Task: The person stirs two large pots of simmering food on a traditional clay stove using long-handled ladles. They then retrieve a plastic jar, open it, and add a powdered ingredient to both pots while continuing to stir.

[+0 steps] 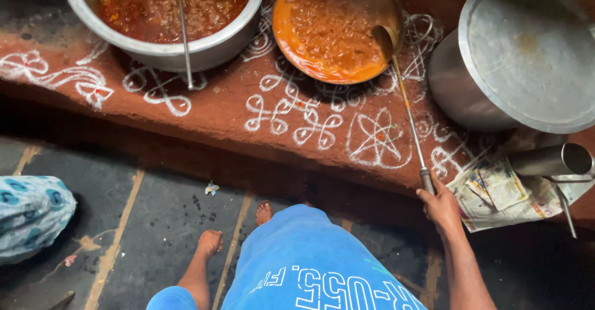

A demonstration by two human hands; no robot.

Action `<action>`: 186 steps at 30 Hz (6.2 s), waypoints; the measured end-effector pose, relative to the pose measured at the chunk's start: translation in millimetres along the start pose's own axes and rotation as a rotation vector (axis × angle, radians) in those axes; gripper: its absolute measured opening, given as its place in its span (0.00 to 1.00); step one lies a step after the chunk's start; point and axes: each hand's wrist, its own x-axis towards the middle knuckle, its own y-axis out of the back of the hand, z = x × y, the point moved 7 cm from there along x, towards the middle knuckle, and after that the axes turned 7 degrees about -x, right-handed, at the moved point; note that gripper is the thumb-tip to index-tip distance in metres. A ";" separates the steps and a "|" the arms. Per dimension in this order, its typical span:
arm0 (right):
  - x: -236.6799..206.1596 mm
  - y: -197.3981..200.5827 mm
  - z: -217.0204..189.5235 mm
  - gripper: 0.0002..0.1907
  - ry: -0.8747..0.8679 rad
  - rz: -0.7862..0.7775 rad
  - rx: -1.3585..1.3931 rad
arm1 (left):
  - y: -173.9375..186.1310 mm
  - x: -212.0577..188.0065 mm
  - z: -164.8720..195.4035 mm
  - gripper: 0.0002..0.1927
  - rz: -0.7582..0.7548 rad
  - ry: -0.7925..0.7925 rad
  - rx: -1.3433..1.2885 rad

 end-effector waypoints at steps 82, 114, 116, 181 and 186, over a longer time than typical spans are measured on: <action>127.9 -169.5 -242.0 0.37 0.870 0.440 -0.110 | 3.5 -84.6 -58.5 0.15 0.182 0.215 -0.465; 80.5 -218.4 -203.5 0.36 0.587 0.043 -0.315 | 19.1 -70.3 -76.9 0.14 0.162 0.243 -0.367; 71.6 -215.6 -200.8 0.37 0.564 0.025 -0.332 | 20.3 -69.3 -76.9 0.14 0.172 0.236 -0.350; 129.7 -47.7 -141.5 0.33 0.584 0.358 -0.377 | -4.1 -55.9 2.1 0.12 0.114 0.122 -0.275; 145.2 -49.8 -128.5 0.33 0.360 0.148 -0.292 | -3.1 -67.1 -7.8 0.15 0.147 0.178 -0.254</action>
